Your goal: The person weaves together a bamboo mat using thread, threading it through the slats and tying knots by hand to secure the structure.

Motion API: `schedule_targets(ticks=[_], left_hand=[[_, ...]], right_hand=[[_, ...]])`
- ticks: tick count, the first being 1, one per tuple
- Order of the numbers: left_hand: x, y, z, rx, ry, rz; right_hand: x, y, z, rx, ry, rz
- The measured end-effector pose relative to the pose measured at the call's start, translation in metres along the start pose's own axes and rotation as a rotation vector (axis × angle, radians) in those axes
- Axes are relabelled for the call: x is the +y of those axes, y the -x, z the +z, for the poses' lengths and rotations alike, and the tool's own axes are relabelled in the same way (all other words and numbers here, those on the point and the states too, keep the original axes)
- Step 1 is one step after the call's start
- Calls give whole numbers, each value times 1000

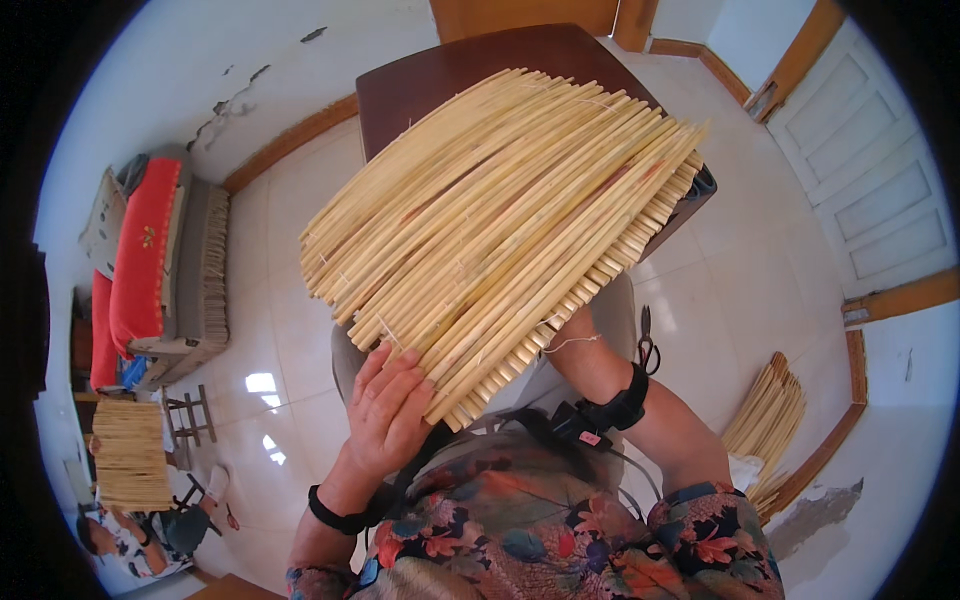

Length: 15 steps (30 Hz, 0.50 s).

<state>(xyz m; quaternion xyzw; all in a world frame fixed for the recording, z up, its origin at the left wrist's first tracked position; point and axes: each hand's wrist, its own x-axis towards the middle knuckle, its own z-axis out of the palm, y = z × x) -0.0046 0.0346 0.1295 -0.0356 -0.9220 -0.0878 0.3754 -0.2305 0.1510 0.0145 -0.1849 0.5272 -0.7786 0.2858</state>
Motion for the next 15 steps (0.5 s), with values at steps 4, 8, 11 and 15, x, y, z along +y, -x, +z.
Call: schedule_targets(ticks=[4,8,11,15], left_hand=[[0,-1,2,81,47,-14],[4,-3,1,115,44,-20],[5,-4,0,133,40,-26],[7,-10,-3,122,59,-54]], right_hand=[[2,2,3,4,0,6],[-1,4,4,8,9,-1],[-5,6,7,-1,17,-14],[-5,29,18,-69,112,-23]])
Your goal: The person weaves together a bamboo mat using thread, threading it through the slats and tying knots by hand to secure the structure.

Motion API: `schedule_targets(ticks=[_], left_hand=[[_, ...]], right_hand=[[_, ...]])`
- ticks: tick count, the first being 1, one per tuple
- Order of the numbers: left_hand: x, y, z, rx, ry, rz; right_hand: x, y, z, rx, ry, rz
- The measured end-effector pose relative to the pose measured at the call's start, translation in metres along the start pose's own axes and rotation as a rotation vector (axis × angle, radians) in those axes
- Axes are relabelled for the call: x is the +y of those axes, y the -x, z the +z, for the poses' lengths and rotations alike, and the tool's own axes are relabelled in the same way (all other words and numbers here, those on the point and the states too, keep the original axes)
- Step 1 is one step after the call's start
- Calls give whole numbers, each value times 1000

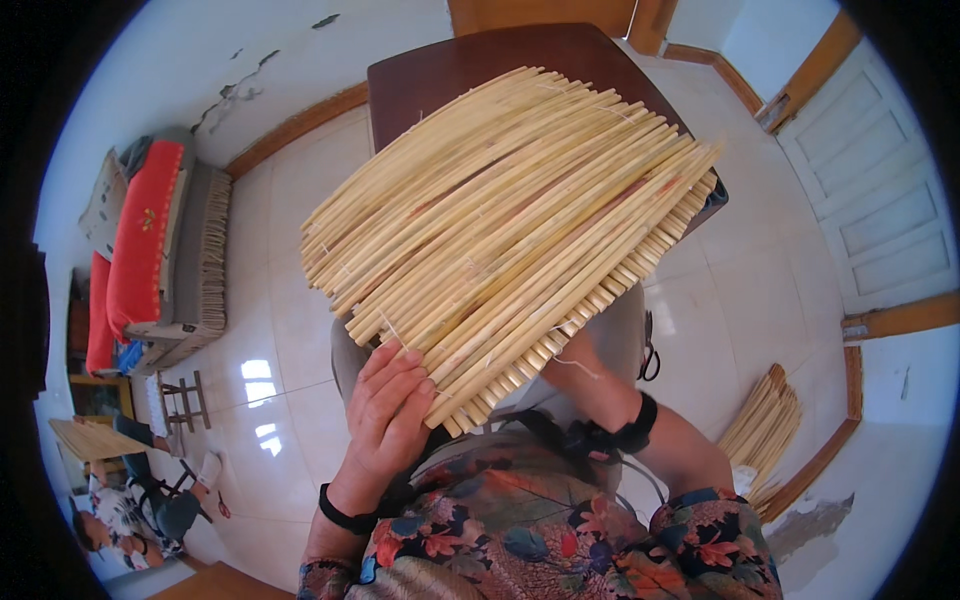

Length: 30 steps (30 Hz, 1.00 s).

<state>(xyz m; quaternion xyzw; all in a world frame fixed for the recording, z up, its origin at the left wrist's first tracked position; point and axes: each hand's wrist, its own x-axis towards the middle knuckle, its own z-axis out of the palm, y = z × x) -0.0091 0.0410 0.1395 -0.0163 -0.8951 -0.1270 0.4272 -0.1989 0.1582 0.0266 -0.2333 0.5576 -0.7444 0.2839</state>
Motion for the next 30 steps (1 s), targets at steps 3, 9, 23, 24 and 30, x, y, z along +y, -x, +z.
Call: schedule_targets(ticks=[3,9,23,24,30], left_hand=[[-1,-1,-1,36,-8,-25],[4,-16,-14,68,1,-62],[14,-30,-25,127,-43,-73],[14,-29,-24,131,-52,-73],[12,-29,-22,166,-55,-77]], right_hand=[[-11,27,16,-204,266,-54],[-43,39,52,-317,-216,-40],[-33,34,72,-338,-164,-120],[-38,36,74,-353,-177,-156],[-56,27,74,-408,394,-664]])
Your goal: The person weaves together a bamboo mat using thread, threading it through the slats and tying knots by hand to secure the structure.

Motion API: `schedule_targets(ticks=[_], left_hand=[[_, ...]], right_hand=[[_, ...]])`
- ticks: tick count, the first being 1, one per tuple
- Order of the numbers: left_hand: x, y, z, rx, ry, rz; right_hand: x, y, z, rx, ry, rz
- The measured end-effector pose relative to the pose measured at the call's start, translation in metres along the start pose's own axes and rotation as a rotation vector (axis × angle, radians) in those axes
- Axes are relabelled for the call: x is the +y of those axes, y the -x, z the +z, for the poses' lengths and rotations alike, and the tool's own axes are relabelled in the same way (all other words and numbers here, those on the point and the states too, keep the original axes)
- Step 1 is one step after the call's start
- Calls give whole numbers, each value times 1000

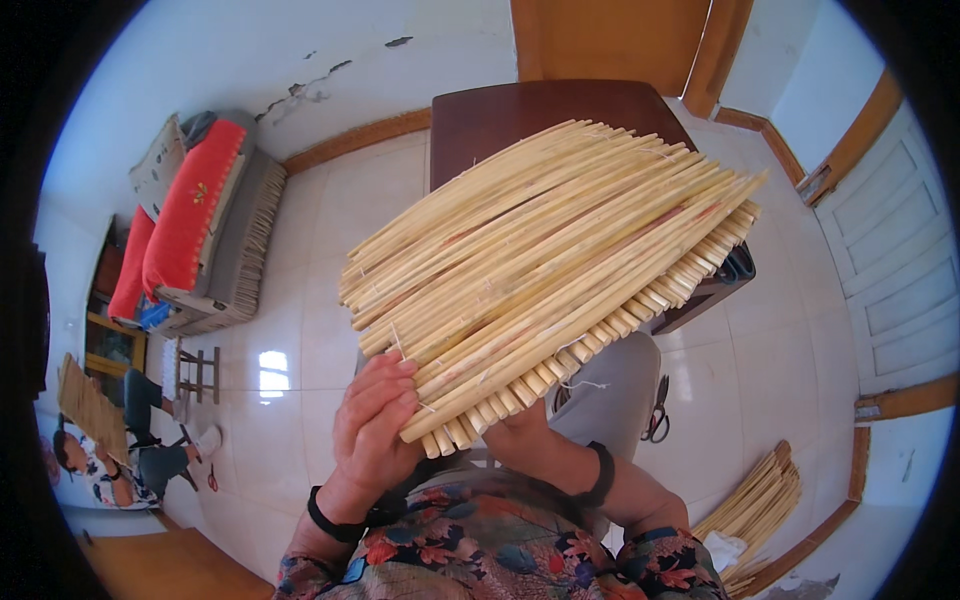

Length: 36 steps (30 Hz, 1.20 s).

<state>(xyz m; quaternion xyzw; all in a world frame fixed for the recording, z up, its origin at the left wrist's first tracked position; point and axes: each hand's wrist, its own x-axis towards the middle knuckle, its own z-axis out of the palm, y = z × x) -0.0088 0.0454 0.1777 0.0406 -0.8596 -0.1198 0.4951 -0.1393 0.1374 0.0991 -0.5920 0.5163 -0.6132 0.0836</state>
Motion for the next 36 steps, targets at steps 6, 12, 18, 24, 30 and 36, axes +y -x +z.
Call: schedule_targets(ticks=[6,12,18,24,30,36], left_hand=[[1,0,4,18,-3,5],[2,-2,5,-20,-23,18],[2,-2,8,1,-27,10],[4,-3,6,-65,-14,-19],[3,-3,4,-76,-18,22],[5,0,9,-54,-23,2]], right_hand=[[-3,11,0,72,-734,370],[-5,10,1,90,-791,263],[-7,7,1,185,-912,313],[-11,-6,5,186,-780,240],[-6,-8,4,242,-401,115],[-10,-5,-4,177,-537,253]])
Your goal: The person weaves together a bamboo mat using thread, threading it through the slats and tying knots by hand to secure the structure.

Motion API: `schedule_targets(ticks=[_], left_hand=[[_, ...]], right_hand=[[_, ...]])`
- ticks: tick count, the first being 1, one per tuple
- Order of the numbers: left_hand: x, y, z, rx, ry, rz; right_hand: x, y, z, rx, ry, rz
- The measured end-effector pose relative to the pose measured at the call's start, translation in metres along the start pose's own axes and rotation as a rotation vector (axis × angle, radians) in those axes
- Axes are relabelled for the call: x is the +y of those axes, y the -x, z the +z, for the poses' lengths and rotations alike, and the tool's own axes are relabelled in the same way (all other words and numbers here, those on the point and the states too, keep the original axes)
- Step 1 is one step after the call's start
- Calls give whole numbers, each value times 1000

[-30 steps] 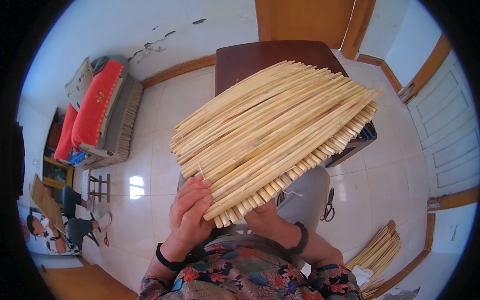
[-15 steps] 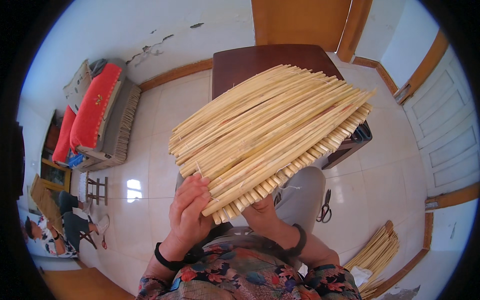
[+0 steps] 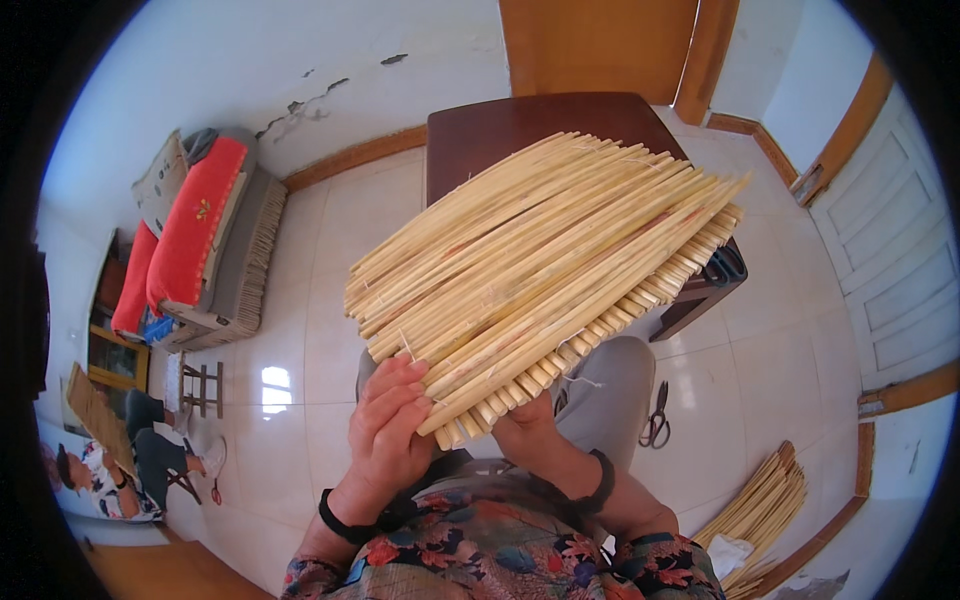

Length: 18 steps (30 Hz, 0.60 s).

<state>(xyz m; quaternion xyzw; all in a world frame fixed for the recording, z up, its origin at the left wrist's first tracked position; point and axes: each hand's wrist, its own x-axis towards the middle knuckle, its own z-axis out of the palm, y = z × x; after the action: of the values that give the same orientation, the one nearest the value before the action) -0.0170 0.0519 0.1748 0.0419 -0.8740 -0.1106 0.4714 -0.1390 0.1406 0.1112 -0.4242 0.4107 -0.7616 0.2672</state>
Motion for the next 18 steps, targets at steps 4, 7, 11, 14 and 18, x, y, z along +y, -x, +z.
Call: schedule_targets(ticks=[4,7,11,14,18], left_hand=[[-1,0,0,-15,10,10],[0,-2,-1,-25,13,12],[-2,-6,0,21,-13,2],[-9,-14,1,89,-2,-1],[-13,-37,-8,110,16,-40]], right_hand=[[3,4,-4,-92,-71,-61],[2,7,1,-19,-108,0],[-10,-10,-7,-68,536,-191],[-31,-34,-20,-88,494,-141],[-48,-53,-11,-2,84,65]])
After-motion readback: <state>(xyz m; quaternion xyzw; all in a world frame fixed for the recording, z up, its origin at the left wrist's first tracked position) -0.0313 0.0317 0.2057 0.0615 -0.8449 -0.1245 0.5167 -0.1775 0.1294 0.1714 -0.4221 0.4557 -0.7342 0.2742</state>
